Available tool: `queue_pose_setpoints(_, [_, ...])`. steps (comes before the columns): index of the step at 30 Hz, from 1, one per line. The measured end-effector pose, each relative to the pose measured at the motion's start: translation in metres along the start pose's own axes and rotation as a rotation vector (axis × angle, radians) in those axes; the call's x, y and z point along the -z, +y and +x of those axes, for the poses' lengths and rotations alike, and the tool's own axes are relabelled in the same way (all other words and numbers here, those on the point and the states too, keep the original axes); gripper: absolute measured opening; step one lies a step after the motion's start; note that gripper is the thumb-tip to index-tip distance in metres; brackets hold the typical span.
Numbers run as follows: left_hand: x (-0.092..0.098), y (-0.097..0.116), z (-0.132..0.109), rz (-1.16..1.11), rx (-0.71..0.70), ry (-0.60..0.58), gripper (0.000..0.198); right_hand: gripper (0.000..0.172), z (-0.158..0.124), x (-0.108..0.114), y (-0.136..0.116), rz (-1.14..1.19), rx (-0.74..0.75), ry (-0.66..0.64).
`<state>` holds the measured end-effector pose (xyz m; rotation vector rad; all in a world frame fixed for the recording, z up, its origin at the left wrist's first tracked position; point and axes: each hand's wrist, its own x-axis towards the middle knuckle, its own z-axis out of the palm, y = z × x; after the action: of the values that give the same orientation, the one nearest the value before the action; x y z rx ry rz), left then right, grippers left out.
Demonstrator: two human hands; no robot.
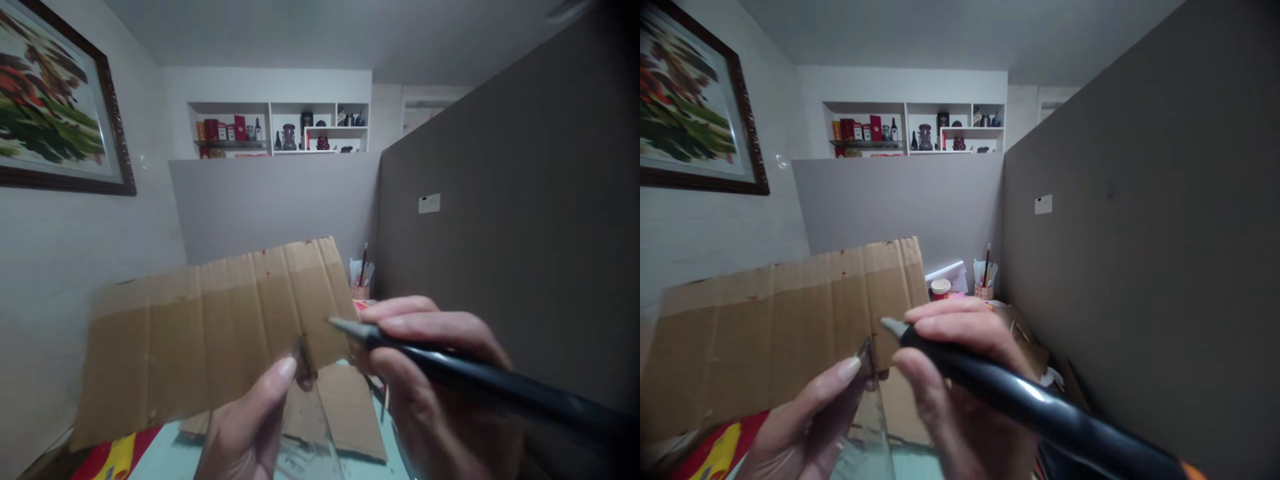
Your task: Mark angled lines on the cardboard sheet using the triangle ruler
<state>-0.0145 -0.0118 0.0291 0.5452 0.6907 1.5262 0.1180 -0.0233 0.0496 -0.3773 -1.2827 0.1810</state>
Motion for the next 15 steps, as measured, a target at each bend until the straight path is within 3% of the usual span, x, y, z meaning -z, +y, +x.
queue_pose_setpoints(3, [0.001, 0.003, 0.002, -0.05, 0.024, -0.081, 0.036, 0.017, 0.0, 0.002, -0.017, 0.016, -0.017, 0.07])
queue_pose_setpoints(7, [0.005, 0.003, 0.006, -0.07, 0.051, -0.155, 0.028, 0.024, -0.013, 0.016, -0.031, -0.259, 0.004, -0.049])
queue_pose_setpoints(11, [-0.001, 0.0, 0.006, -0.052, 0.061, -0.145, 0.013, 0.021, -0.038, 0.037, -0.032, -0.572, 0.045, -0.198])
queue_pose_setpoints(13, [-0.004, 0.001, 0.005, -0.022, 0.072, -0.122, 0.004, 0.017, -0.053, 0.045, -0.027, -0.624, 0.04, -0.239])
queue_pose_setpoints(15, [-0.002, 0.003, 0.006, 0.004, 0.061, -0.073, 0.009, 0.018, -0.068, 0.05, -0.022, -0.594, -0.018, -0.272])
